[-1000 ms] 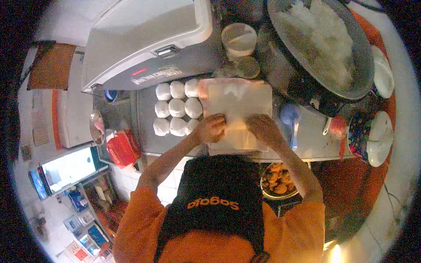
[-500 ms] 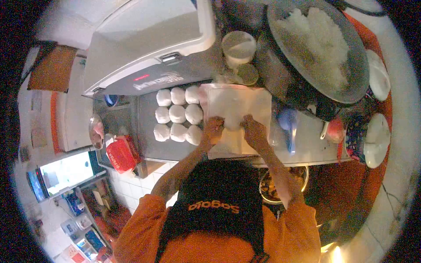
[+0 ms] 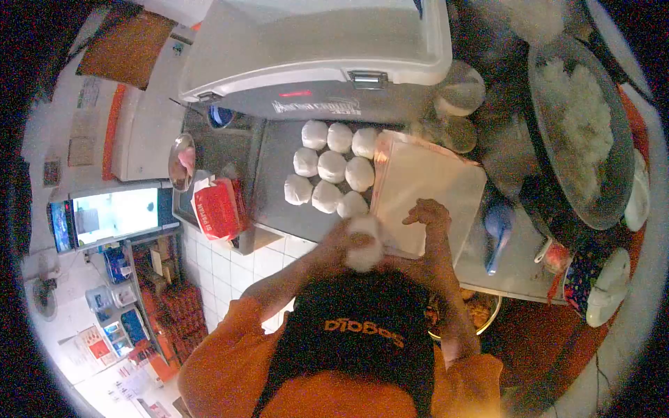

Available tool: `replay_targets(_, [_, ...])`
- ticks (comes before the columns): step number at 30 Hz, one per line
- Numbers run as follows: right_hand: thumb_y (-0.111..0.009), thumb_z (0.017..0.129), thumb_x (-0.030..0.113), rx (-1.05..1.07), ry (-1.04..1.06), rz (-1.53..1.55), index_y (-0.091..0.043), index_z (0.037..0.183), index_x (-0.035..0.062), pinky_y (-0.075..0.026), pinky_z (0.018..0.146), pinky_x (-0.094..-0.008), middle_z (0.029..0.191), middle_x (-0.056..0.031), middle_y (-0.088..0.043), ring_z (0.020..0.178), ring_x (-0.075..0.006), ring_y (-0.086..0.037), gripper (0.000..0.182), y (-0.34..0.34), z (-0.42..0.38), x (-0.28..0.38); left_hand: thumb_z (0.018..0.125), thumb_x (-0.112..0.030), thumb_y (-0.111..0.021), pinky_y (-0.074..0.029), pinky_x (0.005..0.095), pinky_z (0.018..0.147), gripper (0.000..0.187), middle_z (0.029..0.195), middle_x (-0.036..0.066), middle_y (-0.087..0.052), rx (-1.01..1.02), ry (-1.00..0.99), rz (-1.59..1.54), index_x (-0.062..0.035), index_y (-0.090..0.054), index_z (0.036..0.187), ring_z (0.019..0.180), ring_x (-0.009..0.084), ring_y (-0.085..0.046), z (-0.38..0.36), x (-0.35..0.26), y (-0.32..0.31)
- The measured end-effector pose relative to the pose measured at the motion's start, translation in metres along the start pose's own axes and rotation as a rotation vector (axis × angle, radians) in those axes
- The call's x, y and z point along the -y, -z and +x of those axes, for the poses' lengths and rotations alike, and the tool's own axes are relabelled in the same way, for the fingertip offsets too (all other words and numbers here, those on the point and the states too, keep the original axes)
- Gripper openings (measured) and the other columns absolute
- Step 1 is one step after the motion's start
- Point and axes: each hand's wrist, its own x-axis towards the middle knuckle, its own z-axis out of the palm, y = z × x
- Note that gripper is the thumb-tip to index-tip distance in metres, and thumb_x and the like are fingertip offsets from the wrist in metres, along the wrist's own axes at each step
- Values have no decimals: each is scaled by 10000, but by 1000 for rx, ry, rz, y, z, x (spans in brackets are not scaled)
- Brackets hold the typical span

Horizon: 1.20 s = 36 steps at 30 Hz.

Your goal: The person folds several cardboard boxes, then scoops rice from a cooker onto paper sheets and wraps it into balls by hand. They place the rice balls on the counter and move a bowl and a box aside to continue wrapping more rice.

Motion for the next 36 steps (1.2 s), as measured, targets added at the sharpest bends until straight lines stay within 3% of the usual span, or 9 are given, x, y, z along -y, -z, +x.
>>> replay_targets(1, [-948, 601, 183, 21, -4, -26, -553, 1235, 85, -397, 1080, -472, 1254, -153, -559, 1234, -353, -509, 753, 2, 0, -2, 920, -331, -691, -561, 384, 880, 539, 1110, 115, -651, -26, -442, 175, -38, -516, 1338, 1002, 258, -659, 9, 3, 29])
replay_targets(7, [-826, 811, 185, -398, -611, -602, -495, 1345, -7, -350, 1094, -487, 1298, -196, -533, 1257, -408, -471, 657, 61, -77, -95, 968, -466, -623, -496, 439, 973, 603, 1183, 138, -628, -812, -536, -151, -30, -505, 1367, 1126, 292, -600, 117, -74, 224])
replay_targets(16, [-594, 1012, 212, -419, -840, -558, -500, 1320, 23, -531, 747, -421, 934, -227, -655, 825, -368, -657, 373, 118, -178, -172, 964, -493, -607, -460, 516, 980, 600, 1188, 198, -616, -1487, -42, 1092, 14, -580, 1284, 1096, 367, -579, 176, -58, 298])
replay_targets(18, [-571, 994, 159, -553, -1115, -271, -525, 1373, 41, -522, 681, -361, 931, -182, -674, 811, -210, -641, 400, 154, -205, -116, 962, -467, -633, -403, 553, 1032, 673, 1237, 245, -569, -1285, -537, 1200, 33, -481, 1385, 1128, 409, -546, 134, -63, 253])
replay_targets(20, [-571, 965, 125, -609, -960, -697, -543, 1364, 39, -539, 720, -367, 1015, -148, -666, 877, -206, -644, 409, 205, -208, -61, 977, -307, -635, -347, 560, 1064, 603, 1276, 241, -523, -1206, -757, 1399, 41, -399, 1409, 1212, 419, -476, 105, -62, 158])
replay_targets(23, [-571, 963, 95, -551, -685, -1357, -561, 1338, 0, -540, 804, -367, 1187, -115, -644, 994, -214, -643, 387, 286, -190, 6, 863, -185, -718, -306, 550, 1110, 605, 1382, 235, -484, -512, -942, 1113, -1, -439, 1368, 1307, 422, -422, 86, -75, 26])
replay_targets(25, [-559, 982, 85, -1042, -639, -441, -584, 1292, -23, -525, 859, -350, 1242, -144, -641, 1073, -219, -635, 329, 296, -56, 68, 754, -232, -797, -290, 575, 1127, 680, 1430, 210, -480, -76, -1005, 1382, -65, -488, 1337, 1361, 424, -392, 78, -104, -56])
replay_targets(29, [-571, 962, 132, 68, -567, -1053, -609, 1048, -41, -543, 768, -472, 936, -250, -674, 879, -428, -678, 197, 317, 122, 18, 802, -392, -826, -248, 541, 1168, 793, 1520, 278, -339, 154, -1415, 1116, -6, -464, 1394, 1431, 455, -295, 124, -145, -164])
replay_targets(36, [-654, 864, 52, 202, -513, -1247, -545, 1043, -34, -599, 608, -409, 879, -197, -715, 804, -325, -748, 226, 265, 203, -66, 896, -307, -679, -136, 468, 1213, 963, 1593, 230, -184, 64, -1112, 400, 26, -76, 1569, 1468, 359, -215, 187, -163, -230])
